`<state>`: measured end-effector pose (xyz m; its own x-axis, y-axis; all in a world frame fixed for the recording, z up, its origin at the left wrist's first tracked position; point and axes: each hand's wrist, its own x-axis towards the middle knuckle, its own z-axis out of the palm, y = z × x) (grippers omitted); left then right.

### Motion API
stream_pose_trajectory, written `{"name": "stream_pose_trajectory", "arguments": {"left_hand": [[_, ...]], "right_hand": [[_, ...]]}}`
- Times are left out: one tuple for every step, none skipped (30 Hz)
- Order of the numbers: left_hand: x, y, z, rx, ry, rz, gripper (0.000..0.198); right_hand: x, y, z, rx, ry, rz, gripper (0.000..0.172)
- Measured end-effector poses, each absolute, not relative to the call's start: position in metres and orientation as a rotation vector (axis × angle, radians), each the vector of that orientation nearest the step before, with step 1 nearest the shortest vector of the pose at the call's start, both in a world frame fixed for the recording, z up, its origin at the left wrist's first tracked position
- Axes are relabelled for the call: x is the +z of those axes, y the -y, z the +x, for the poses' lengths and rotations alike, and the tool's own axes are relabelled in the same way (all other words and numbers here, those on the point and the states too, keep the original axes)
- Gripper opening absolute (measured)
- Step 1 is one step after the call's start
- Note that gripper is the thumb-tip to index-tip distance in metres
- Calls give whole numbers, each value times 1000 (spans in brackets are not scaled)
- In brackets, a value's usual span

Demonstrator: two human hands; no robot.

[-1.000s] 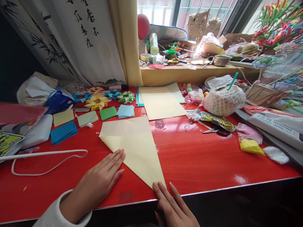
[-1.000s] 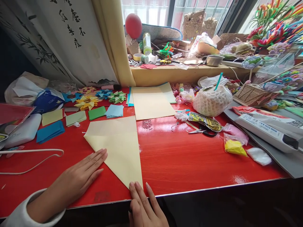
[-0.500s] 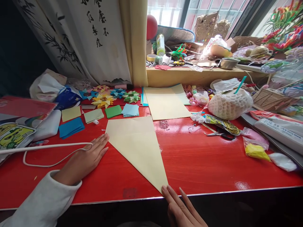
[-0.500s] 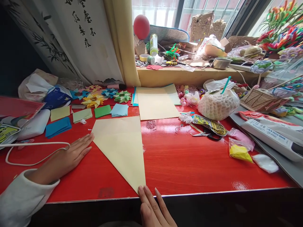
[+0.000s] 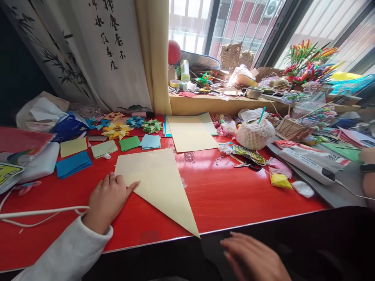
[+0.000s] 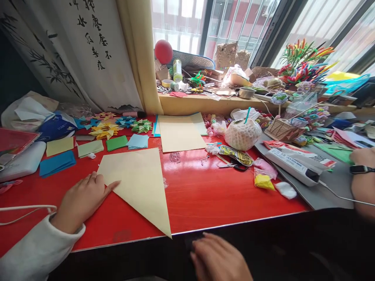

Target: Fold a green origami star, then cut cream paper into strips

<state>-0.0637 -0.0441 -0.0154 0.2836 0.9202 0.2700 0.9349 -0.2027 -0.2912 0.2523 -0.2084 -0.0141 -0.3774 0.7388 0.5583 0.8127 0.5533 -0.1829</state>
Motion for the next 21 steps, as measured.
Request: {"name": "stream_pose_trajectory", "arguments": {"left_hand": [[-15, 44, -62, -40, 1677, -2153, 66], [-16, 43, -62, -37, 1660, -2162, 67], [-17, 42, -64, -40, 1629, -2189, 68], [-19, 40, -67, -46, 1580, -2240, 68], [-22, 38, -71, -62, 1532, -2301, 69], [-24, 36, -76, -79, 1502, -2361, 69], [-25, 35, -81, -94, 1492, -2412, 69], [-26, 34, -85, -105, 1498, -2452, 68], [-26, 34, -90, -108, 1506, -2489, 66], [-26, 34, -94, -107, 1505, -2525, 63], [-25, 33, -98, -99, 1486, -2565, 60], [-23, 33, -102, -97, 1453, -2601, 56], [-22, 33, -106, -102, 1411, -2628, 52], [-21, 32, -111, -121, 1372, -2642, 47], [-20, 31, -115, -152, 1344, -2642, 42], [-19, 28, -118, -186, 1333, -2635, 38], [-18, 26, -121, -202, 1329, -2641, 35], [-16, 23, -124, -194, 1327, -2669, 34], [-14, 20, -125, -157, 1320, -2722, 34], [-12, 17, -125, -103, 1303, -2794, 35], [-9, 15, -124, -51, 1279, -2874, 36]], "right_hand": [[-9, 202, 267, -168, 2156, -1331, 14], [-5, 193, 282, -175, 2102, -1461, 16], [-3, 181, 298, -170, 2046, -1606, 20], [-4, 167, 313, -149, 1984, -1757, 22], [-6, 151, 328, -127, 1925, -1883, 25], [-9, 134, 341, -112, 1914, -1949, 28], [-14, 119, 353, -111, 1952, -1974, 31], [-19, 104, 362, -152, 1974, -1989, 34], [-24, 92, 369, -204, 1989, -2018, 38], [-29, 83, 374, -227, 2031, -2037, 41], [-32, 77, 375, -244, 2067, -2057, 44], [-34, 73, 375, -250, 2093, -2082, 45], [-35, 72, 372, -241, 2110, -2105, 46], [-33, 73, 367, -223, 2118, -2124, 45], [-30, 76, 362, -198, 2120, -2133, 44], [-26, 79, 356, -161, 2127, -2126, 43], [-20, 82, 350, -115, 2132, -2103, 41], [-14, 85, 345, -57, 2136, -2065, 40], [-8, 86, 342, 12, 2140, -2015, 39], [-3, 86, 341, 77, 2147, -1955, 38], [0, 85, 342, 124, 2161, -1893, 37]]}}
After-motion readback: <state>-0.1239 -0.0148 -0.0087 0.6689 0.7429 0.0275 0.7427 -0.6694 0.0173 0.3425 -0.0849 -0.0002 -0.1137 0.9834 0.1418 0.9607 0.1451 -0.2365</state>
